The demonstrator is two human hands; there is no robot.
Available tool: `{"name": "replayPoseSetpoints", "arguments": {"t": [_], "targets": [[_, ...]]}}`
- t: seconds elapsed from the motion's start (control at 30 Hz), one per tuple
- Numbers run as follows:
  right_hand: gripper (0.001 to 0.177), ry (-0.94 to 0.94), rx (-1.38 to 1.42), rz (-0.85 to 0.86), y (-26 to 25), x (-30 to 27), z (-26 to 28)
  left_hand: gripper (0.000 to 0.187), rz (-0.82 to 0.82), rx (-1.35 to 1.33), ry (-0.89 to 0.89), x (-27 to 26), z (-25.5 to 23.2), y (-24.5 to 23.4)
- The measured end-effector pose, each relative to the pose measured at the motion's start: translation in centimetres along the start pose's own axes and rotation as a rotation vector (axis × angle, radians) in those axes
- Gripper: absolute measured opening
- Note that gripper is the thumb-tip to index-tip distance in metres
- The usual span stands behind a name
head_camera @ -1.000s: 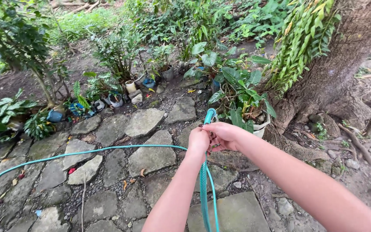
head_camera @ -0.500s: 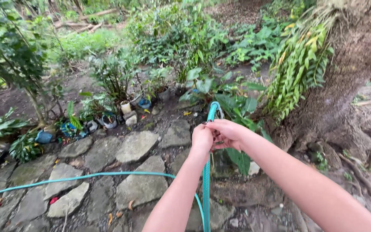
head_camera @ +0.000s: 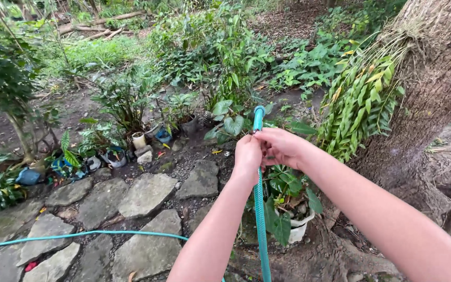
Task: Watering various plants and potted greenery in an outdoor garden using a garden hose.
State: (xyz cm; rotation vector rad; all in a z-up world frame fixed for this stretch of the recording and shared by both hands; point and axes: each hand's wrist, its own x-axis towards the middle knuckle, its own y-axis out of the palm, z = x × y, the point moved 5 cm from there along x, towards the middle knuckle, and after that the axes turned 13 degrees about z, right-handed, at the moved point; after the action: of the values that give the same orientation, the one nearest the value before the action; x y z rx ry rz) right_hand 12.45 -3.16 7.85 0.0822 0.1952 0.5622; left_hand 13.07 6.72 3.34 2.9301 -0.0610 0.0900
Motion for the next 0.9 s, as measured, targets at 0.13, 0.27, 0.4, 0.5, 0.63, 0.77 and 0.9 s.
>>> {"name": "replayPoseSetpoints", "arguments": {"t": [0.13,0.27,0.4,0.5,0.63,0.77,0.9], "targets": [[0.031,0.003,-0.042,0.016,-0.7,-0.7,2.1,0.033,-0.003,-0.024,0.025,0.4,-1.6,1.2],[0.031,-0.018,-0.083,0.01,-1.7,-0.6,3.6,0.034,0.012,-0.025,0.079,1.9,-2.4,2.2],[0.036,-0.068,-0.114,-0.001,-3.0,-0.7,5.1,0.033,0.035,-0.073,0.143,3.0,-3.7,3.6],[0.033,-0.103,-0.103,-0.026,-4.4,-0.4,5.9,0.035,0.055,-0.057,0.182,4.6,-3.9,4.5],[0.035,-0.125,-0.109,-0.058,-5.3,-0.9,6.7,0.035,0.086,-0.045,0.192,4.6,-5.1,5.7],[0.033,-0.119,-0.144,-0.104,-5.9,-1.3,7.6,0.036,0.139,-0.069,0.204,5.2,-5.9,6.8],[0.035,-0.132,-0.15,-0.13,-6.4,-2.0,8.3,0.035,0.184,-0.086,0.19,6.8,-5.6,7.5]]}}
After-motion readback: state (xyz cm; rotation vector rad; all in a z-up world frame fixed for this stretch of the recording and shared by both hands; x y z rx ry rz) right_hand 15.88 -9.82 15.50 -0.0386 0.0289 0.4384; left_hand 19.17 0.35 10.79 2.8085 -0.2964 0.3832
